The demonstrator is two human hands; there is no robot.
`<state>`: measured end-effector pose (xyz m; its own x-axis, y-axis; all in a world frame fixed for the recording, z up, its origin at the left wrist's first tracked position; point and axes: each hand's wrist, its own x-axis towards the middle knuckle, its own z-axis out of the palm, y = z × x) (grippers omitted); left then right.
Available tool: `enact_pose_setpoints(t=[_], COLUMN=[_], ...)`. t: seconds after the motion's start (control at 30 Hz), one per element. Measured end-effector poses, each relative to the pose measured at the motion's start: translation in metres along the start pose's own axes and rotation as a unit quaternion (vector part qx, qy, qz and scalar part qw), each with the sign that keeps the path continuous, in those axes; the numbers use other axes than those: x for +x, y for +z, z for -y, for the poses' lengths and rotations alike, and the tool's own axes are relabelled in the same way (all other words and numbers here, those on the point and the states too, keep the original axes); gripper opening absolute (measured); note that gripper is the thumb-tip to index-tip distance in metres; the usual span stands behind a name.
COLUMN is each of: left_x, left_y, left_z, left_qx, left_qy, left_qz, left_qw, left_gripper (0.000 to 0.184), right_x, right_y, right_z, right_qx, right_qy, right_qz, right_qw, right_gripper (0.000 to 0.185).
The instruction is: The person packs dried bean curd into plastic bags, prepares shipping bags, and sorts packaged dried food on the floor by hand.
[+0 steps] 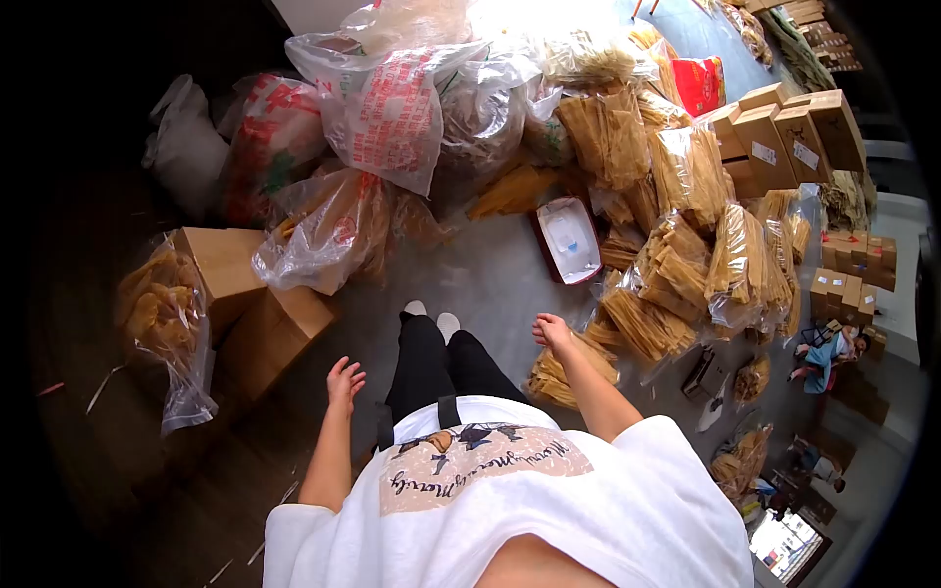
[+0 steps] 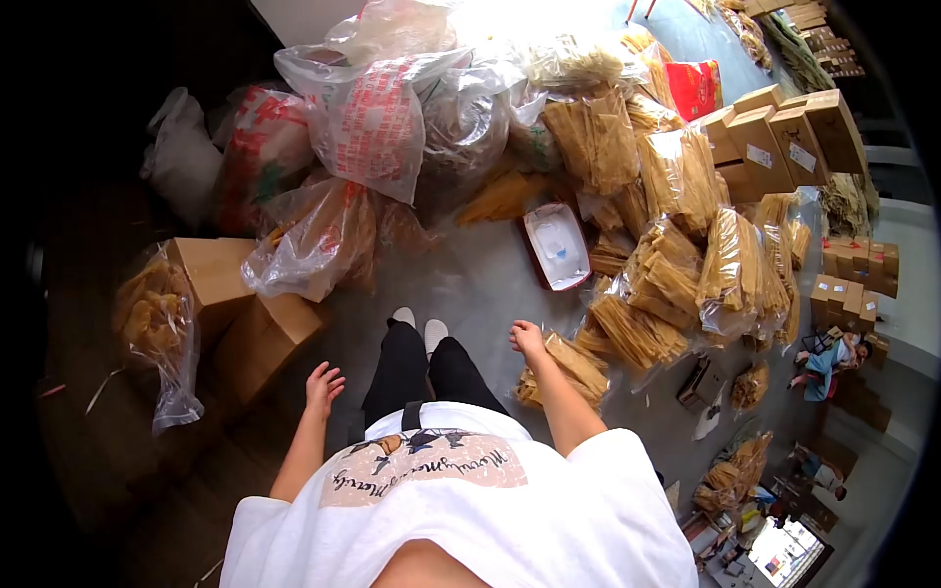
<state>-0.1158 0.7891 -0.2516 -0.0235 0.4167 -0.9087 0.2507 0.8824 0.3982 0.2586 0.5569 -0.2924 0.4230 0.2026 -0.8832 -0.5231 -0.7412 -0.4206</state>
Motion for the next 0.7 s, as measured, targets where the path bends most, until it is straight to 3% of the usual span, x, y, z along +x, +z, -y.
enact_pose_setpoints(t=[0.2, 0.33, 0.5, 0.63, 0.67, 0.7], left_x=[0.043, 0.072, 0.122, 0.178, 0.193, 0.203], left_y=[0.101, 0.192, 0.319, 0.413, 0.435, 0.459], left_z=[-0.095, -0.138, -0.151, -0.134, -0.130, -0.126], left_qx=[0.118, 0.278, 0.388, 0.474, 0.505, 0.505], left_qy=[0.091, 0.120, 0.085, 0.195, 0.241, 0.237], left_qz=[0.077, 0.167, 0.247, 0.300, 0.319, 0.319], left_qw=[0.986, 0.938, 0.884, 0.804, 0.765, 0.766], left_gripper=[0.035, 0.031, 0.030, 0.031, 0.032, 0.032], right_x=[0.015, 0.039, 0.100, 0.176, 0.207, 0.243], right_y=[-0.002, -0.021, -0.038, -0.030, -0.023, -0.018], right_z=[0.022, 0.033, 0.058, 0.070, 0.064, 0.052], right_qx=[0.024, 0.077, 0.115, 0.166, 0.121, 0.074], right_qy=[-0.007, 0.037, 0.002, -0.005, -0.031, -0.058], right_qz=[0.048, -0.004, -0.044, -0.064, -0.085, -0.105], right_qw=[0.999, 0.996, 0.992, 0.984, 0.988, 0.990], right_gripper=[0.036, 0.036, 0.036, 0.036, 0.036, 0.036])
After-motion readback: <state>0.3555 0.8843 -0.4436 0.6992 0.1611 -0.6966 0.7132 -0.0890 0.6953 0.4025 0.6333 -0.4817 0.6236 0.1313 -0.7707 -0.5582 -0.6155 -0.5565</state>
